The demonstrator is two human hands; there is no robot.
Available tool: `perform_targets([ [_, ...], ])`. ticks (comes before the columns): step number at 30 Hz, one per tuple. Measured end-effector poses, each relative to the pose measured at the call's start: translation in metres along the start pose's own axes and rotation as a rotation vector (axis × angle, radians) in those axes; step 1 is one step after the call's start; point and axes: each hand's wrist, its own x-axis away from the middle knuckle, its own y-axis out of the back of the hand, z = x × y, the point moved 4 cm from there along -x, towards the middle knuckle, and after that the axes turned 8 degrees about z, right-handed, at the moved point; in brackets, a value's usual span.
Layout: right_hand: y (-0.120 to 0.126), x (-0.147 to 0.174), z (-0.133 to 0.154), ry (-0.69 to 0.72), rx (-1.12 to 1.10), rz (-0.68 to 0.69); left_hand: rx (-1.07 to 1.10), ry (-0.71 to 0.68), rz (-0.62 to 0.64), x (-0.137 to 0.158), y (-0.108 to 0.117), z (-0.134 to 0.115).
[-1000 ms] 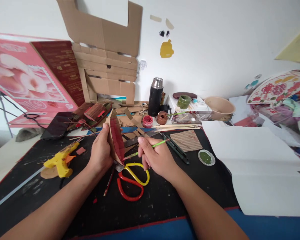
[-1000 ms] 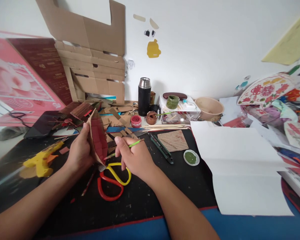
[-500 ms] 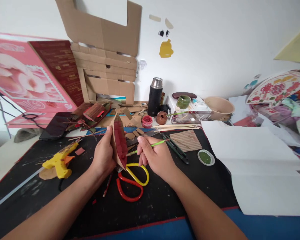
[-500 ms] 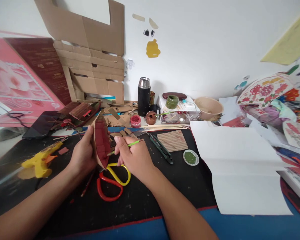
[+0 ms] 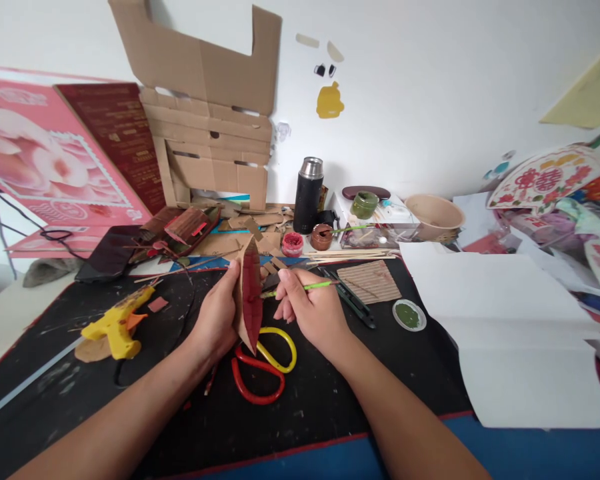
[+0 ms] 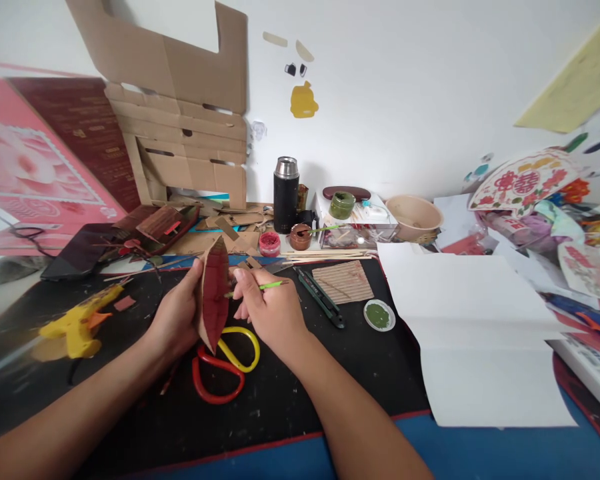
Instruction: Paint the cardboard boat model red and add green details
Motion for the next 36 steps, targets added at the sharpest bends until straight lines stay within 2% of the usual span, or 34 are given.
perform_targets([
  [3,0.003,0.000,-0.001,0.026,-0.001,-0.028,-0.002,0.015,0.020,0.002,-0.002,0.002],
  [13,0.009,0.001,0.001,0.099,0.085,-0.064,0.018,-0.007,-0.074,0.010,-0.007,-0.007],
  [18,0.006,0.001,0.003,0.073,0.072,-0.002,-0.002,-0.050,-0.106,0.007,-0.003,-0.012],
  [22,0.006,0.000,0.001,0.031,0.054,-0.014,-0.026,-0.092,-0.107,0.006,-0.002,-0.013],
  [30,0.012,0.000,0.003,0.073,0.072,-0.080,-0.075,-0.033,-0.055,0.010,-0.005,-0.006],
  [36,0.008,-0.001,0.004,0.032,0.047,0.000,-0.031,-0.062,-0.099,0.006,0.000,-0.012],
])
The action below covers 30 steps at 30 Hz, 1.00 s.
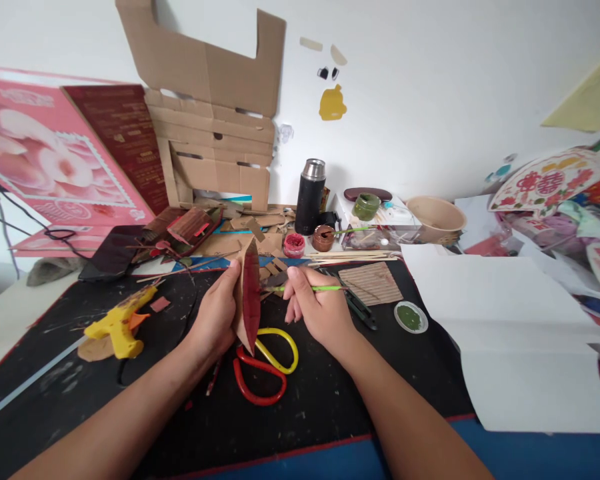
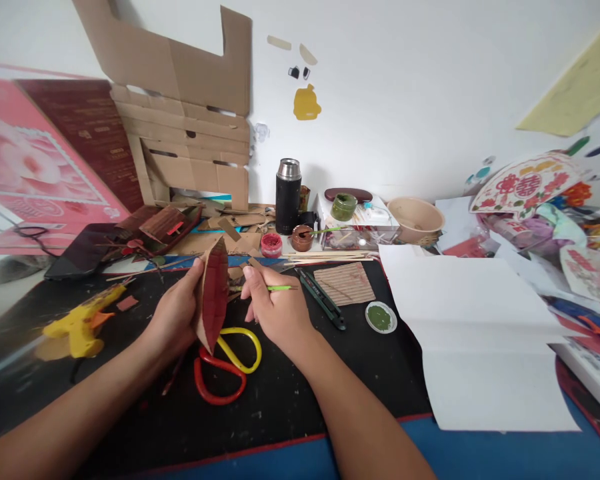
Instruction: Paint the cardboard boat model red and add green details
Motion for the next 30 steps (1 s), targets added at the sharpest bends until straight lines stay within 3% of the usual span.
perform_targets([
  [4,-0.0025,-0.0003,-0.0020,-0.027,0.003,0.031,0.014,-0.008,-0.012,-0.0004,0.0001,-0.0022],
  [18,0.0048,-0.0009,-0.0002,0.005,-0.015,-0.110,-0.022,0.053,0.015,0.0055,-0.0053,0.0013],
  [26,-0.0026,0.0016,-0.0013,-0.008,0.028,0.036,0.013,0.033,0.017,-0.0002,-0.0012,0.0000],
  [30,-0.0021,0.0014,-0.0026,-0.006,0.048,0.016,0.007,0.024,-0.001,-0.0001,-0.0004,-0.0001],
])
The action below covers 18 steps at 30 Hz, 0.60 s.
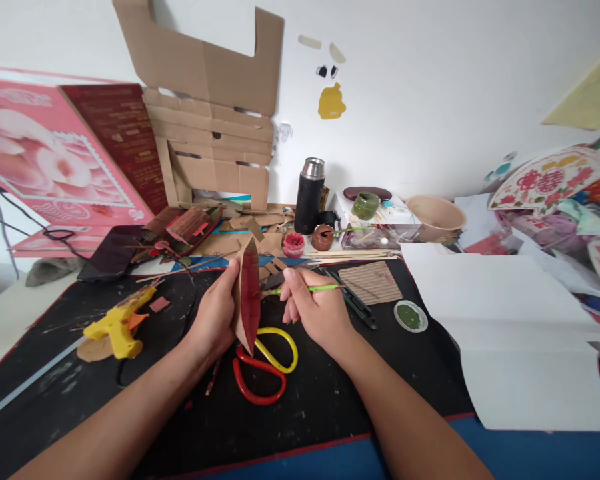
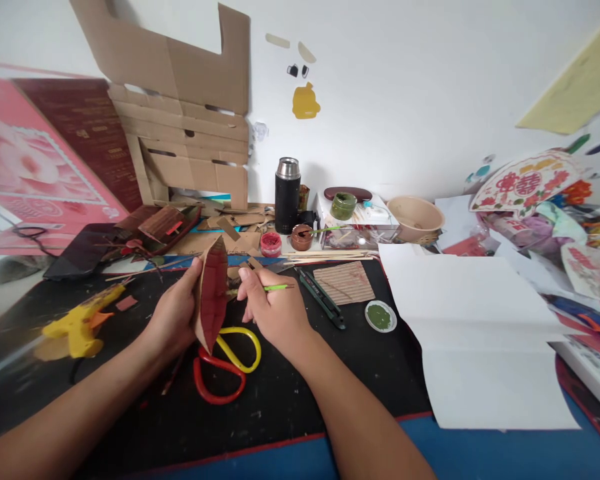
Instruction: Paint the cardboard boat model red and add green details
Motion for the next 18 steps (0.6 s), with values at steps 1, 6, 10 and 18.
perform_targets([
  [1,0.0010,-0.0001,-0.0001,0.004,0.013,-0.017,0.004,-0.003,0.005,0.0005,-0.0007,0.0001],
  [6,0.0065,-0.0002,0.0000,0.036,0.077,-0.085,-0.006,0.023,0.039,0.0039,-0.0044,0.0031],
  [10,0.0077,0.0000,0.0011,0.058,0.073,-0.096,-0.027,0.036,0.055,0.0043,-0.0046,0.0046],
  [18,-0.0016,0.0012,0.0045,0.026,0.077,0.017,-0.070,-0.037,0.054,-0.0017,0.0010,0.0040],
])
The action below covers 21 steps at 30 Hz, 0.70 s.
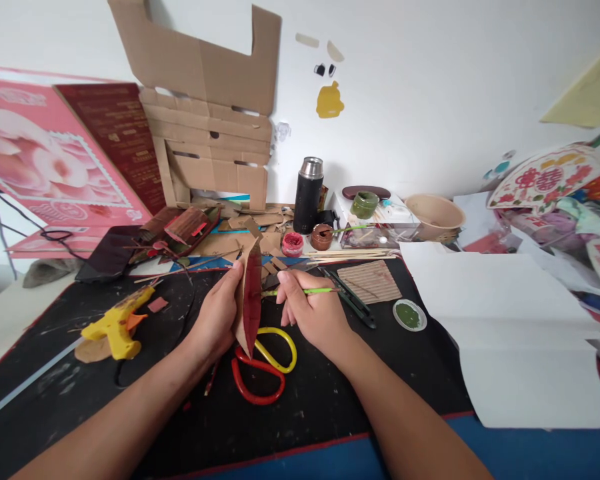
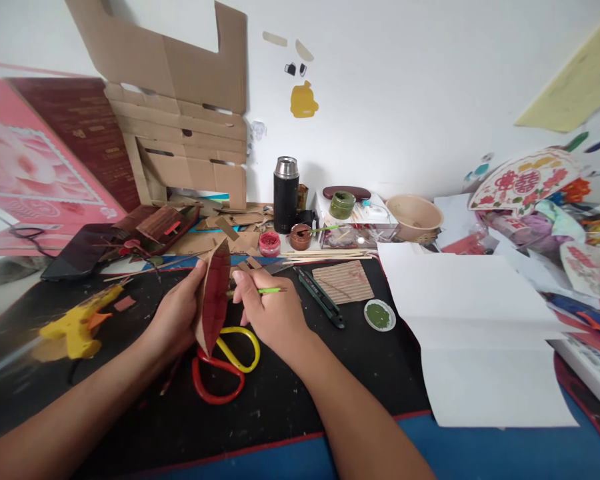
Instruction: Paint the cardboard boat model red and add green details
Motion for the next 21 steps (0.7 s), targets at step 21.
perform_targets([
  [21,0.0009,0.0014,0.0046,0.047,0.046,0.007,-0.065,0.051,0.012,0.0024,-0.0012,0.0033],
])
